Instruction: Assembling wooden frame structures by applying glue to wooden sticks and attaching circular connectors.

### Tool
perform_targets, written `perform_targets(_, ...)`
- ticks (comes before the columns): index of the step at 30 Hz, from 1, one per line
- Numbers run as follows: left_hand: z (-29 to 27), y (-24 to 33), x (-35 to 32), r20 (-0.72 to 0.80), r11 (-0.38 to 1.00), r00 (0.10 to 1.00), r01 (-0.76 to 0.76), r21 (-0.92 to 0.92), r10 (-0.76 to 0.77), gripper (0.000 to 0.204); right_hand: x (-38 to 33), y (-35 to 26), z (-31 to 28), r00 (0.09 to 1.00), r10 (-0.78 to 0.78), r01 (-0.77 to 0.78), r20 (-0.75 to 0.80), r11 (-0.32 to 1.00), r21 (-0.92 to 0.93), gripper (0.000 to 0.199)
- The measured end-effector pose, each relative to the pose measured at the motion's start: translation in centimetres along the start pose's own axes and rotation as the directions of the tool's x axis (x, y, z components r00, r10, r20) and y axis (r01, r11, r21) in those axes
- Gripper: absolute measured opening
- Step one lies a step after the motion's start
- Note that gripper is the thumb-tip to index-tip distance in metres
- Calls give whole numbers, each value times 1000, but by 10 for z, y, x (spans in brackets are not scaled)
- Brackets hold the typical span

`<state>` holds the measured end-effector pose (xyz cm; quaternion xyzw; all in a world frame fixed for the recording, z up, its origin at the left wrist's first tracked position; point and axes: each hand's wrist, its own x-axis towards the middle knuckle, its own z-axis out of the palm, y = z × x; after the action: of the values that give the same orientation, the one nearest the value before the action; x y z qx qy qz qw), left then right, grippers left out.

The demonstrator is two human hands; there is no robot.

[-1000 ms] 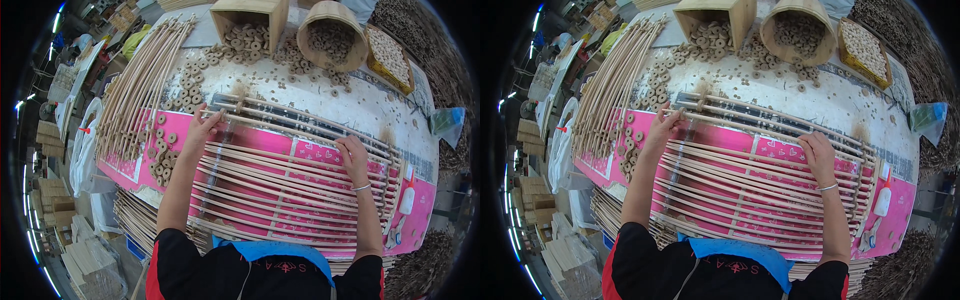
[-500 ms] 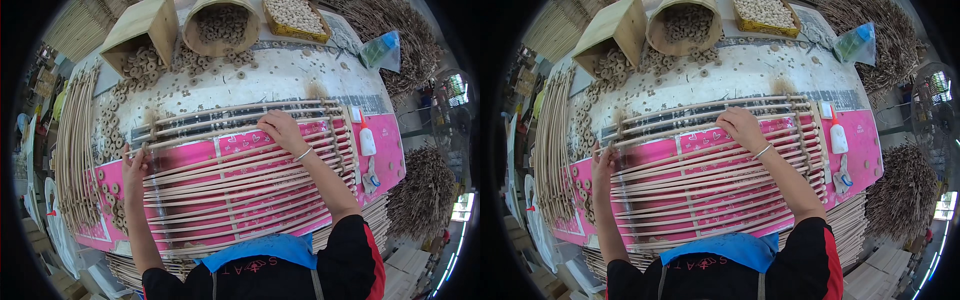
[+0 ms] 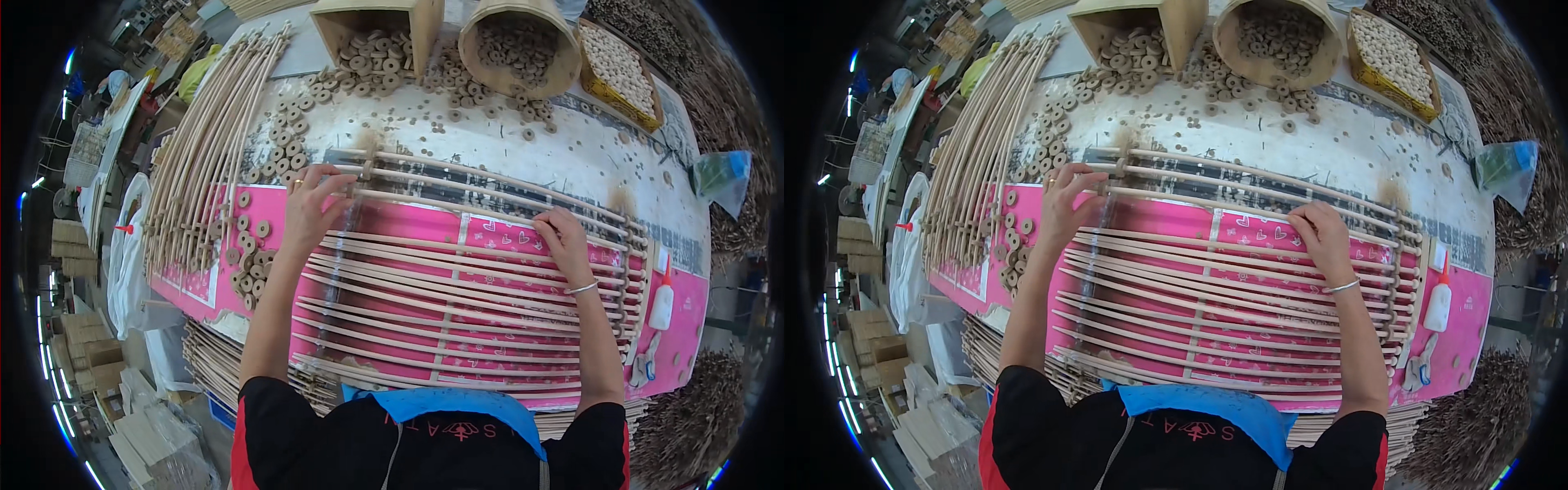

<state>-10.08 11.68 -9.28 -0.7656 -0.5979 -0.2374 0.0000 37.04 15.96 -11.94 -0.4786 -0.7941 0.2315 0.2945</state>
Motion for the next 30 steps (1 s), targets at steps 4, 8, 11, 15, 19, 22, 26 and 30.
perform_targets(4, 6, 0, 2, 3, 999, 1000, 9, -45, -8, 42, -2, -2, 6, 986, 166, -164, 7, 966, 201, 11)
perform_targets(8, 14, -1, 6, 5, 998, 1000, 23, -57, -22, 41, 1, 2, 4, 998, 57, -56, -10, 997, 50, 14)
perform_targets(11, 18, 3, 7, 8, 999, 999, 35, -41, -35, 39, 3, -2, 1, 999, -23, 21, -32, 997, -80, 13)
perform_targets(15, 25, 2, 6, -9, 998, 999, 38, -56, -39, 38, 6, -2, 3, 989, -139, 123, -56, 967, -222, 12)
perform_targets(19, 27, 3, 5, -26, 999, 999, 25, -27, -26, 37, 7, 0, 4, 987, -146, 124, -69, 958, -260, 8)
perform_targets(22, 28, 1, 4, -39, 1000, 999, 20, -18, -21, 36, 9, -4, 1, 985, -162, 143, -59, 959, -246, 13)
perform_targets(26, 27, 3, 3, -13, 998, 999, 50, -38, -51, 35, 6, -7, 1, 994, -107, 98, -27, 967, -235, 21)
perform_targets(30, 28, -36, 6, -136, 943, 957, 216, -253, -256, 32, -2, -14, -4, 980, -124, 87, -153, 969, -230, 24)
